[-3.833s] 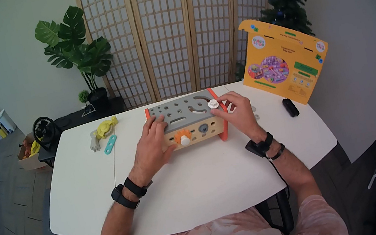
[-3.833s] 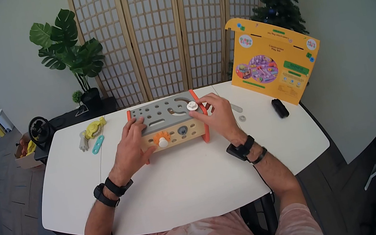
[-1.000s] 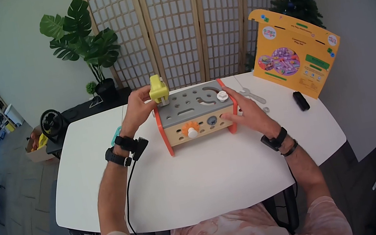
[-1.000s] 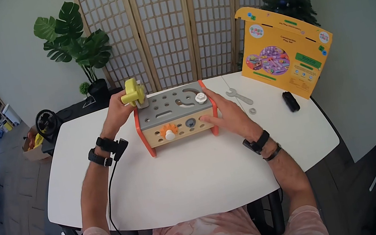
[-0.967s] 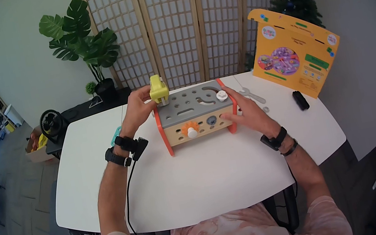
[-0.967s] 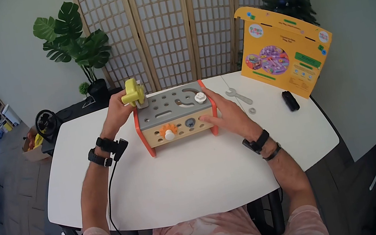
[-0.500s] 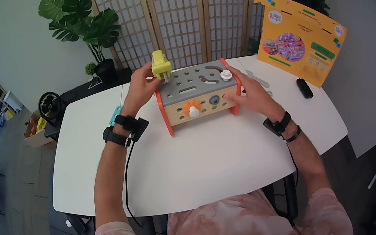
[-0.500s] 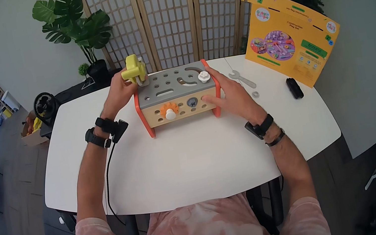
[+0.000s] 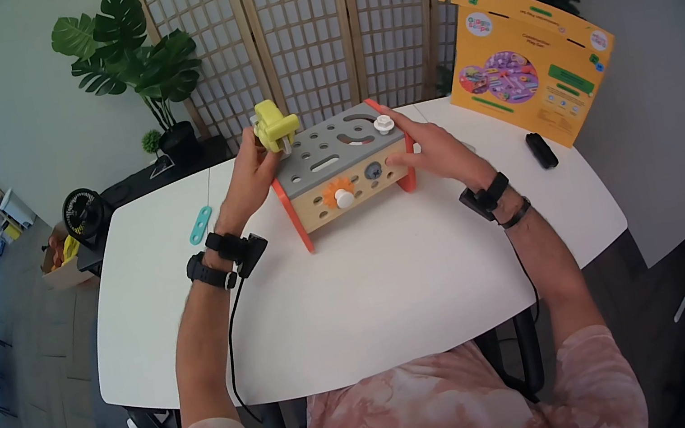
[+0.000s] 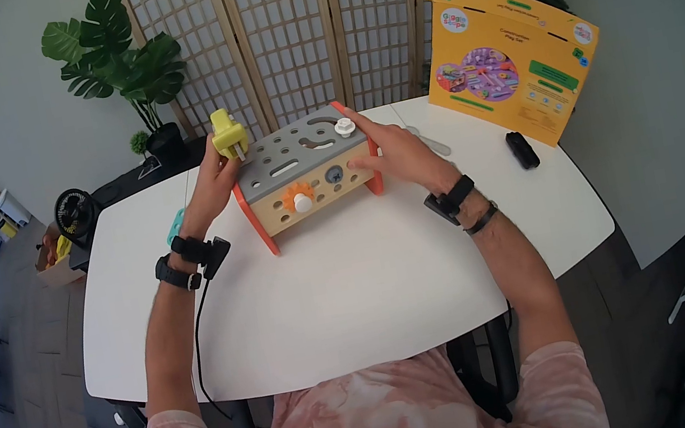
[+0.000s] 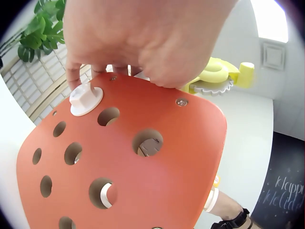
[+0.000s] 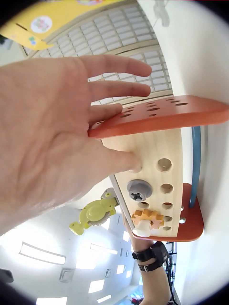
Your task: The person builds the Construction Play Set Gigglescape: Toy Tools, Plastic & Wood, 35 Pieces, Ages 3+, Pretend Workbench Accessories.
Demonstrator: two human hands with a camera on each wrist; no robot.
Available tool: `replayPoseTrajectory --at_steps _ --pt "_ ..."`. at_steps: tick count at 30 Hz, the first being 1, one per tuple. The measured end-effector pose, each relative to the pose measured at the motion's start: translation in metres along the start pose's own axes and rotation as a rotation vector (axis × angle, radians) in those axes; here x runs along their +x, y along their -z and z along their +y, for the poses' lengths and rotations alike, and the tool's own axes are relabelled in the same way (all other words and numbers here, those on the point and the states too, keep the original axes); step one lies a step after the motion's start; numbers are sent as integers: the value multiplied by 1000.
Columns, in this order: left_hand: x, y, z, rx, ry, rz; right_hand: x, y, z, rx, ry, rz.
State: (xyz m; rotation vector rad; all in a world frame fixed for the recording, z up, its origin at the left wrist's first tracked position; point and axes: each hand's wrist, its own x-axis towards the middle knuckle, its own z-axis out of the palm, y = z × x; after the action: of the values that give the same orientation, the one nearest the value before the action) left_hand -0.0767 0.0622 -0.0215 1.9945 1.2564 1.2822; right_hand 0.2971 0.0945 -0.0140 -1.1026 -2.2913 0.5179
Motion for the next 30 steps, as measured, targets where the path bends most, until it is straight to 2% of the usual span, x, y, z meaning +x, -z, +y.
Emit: replayPoseTrajectory --at_steps 2,4,10,20,25,30 --pt "2 -1 -4 0 -20 8 9 1 7 36 -23 -49" --pt "1 -4 -9 0 -40 18 17 -3 19 257 75 -57" --pt "0 -11 -12 41 -92 153 37 -4 29 370 58 -102" --pt "-9 -16 4 79 -74 200 44 -6 31 430 24 -119" --pt "-24 -28 7 105 -44 252 40 -16 42 434 112 -96" --pt "-24 -28 6 120 -60 271 40 -16 43 460 85 -117"
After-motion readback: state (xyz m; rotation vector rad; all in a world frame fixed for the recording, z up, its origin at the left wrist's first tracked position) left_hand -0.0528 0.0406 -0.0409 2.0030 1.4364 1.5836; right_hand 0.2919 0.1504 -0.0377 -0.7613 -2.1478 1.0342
